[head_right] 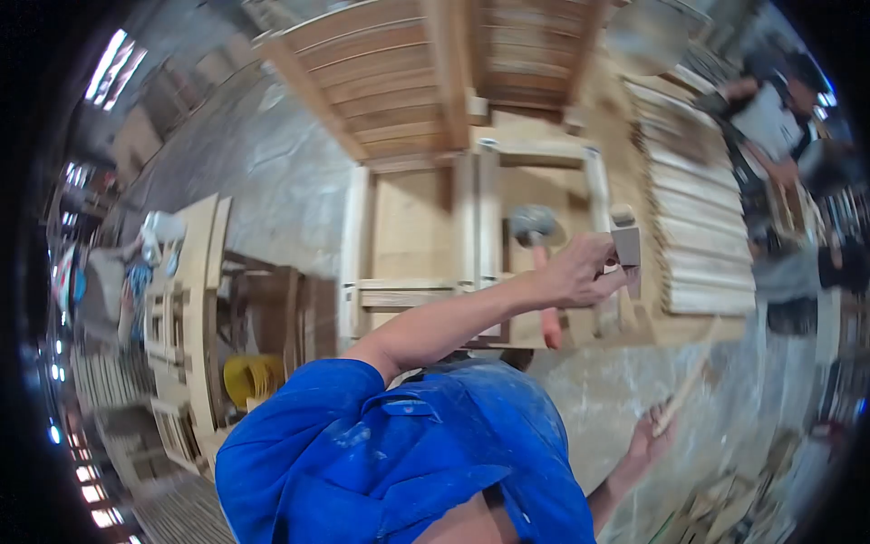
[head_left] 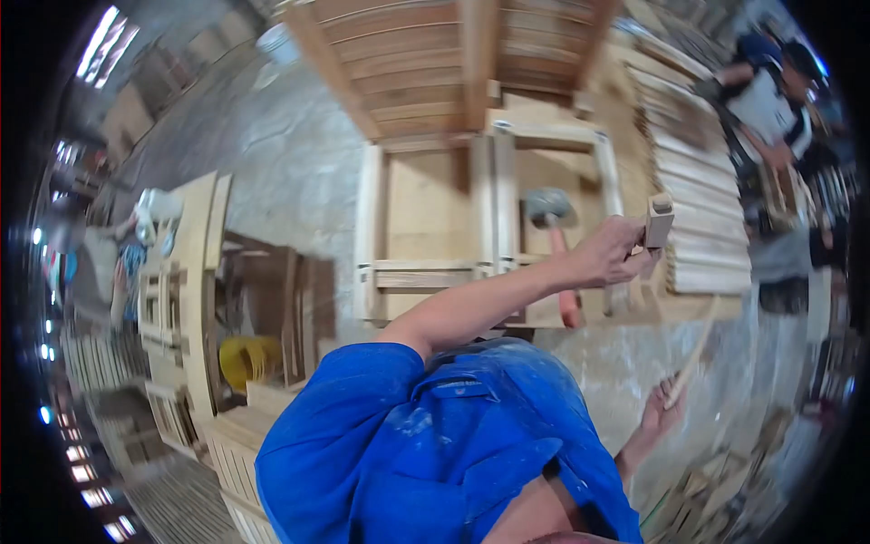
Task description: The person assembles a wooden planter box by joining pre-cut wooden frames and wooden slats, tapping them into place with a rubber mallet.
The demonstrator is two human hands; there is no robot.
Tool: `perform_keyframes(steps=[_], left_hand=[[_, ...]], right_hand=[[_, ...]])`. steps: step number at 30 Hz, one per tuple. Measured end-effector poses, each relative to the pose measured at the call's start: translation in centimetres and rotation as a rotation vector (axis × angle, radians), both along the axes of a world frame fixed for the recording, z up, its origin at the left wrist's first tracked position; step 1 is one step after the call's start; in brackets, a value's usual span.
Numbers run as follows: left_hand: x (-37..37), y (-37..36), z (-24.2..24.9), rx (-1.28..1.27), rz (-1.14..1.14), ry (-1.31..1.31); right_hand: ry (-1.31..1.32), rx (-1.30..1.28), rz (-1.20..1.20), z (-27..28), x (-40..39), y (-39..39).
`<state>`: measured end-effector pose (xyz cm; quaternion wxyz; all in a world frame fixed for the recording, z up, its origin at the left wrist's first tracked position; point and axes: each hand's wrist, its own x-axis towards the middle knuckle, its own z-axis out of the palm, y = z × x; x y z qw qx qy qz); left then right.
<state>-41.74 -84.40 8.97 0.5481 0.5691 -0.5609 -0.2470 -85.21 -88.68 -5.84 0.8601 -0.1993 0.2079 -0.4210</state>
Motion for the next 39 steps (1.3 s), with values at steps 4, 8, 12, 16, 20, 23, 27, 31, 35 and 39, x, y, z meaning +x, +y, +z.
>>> perform_keyframes(steps=[4, 8, 12, 16, 20, 23, 27, 31, 35, 39], left_hand=[[11.2, 10.4, 1.7, -0.187, 0.356, 0.011], [23.7, 23.2, 3.5, -0.297, 0.990, -0.146], [32.3, 30.1, 2.3, -0.386, 1.226, -0.169], [35.3, 30.6, 0.4, -0.316, 1.311, -0.239], [36.8, 30.3, 0.1, -0.231, 1.301, -0.297], [37.4, 28.9, 2.2, -0.153, 1.289, -0.423], [39.0, 24.6, 3.0, -0.129, 1.230, -0.584], [39.7, 20.2, 3.7, 0.003, 1.192, -0.554], [41.3, 18.6, 3.6, 0.060, 1.185, -0.635], [41.0, 19.0, 3.9, 0.040, 1.136, -0.613]], right_hand=[[0.563, -0.156, -0.329, 1.6, 3.9, 1.5], [0.532, -0.097, -0.532, 4.1, 8.5, -0.2], [0.583, -0.325, -0.539, 4.3, 10.0, -4.1], [0.919, -0.565, -0.600, 6.5, 17.2, -4.5], [0.879, -0.690, -0.606, 11.0, 28.0, -2.0], [0.981, -0.832, -0.562, 11.1, 32.2, -2.3], [0.935, -0.985, -0.438, 10.6, 38.7, -2.1], [0.831, -1.006, -0.382, 11.3, 49.1, -1.5], [1.253, -1.597, -0.305, 8.6, 55.5, -2.6], [1.740, -2.436, -0.564, 5.6, 60.7, -0.1]])
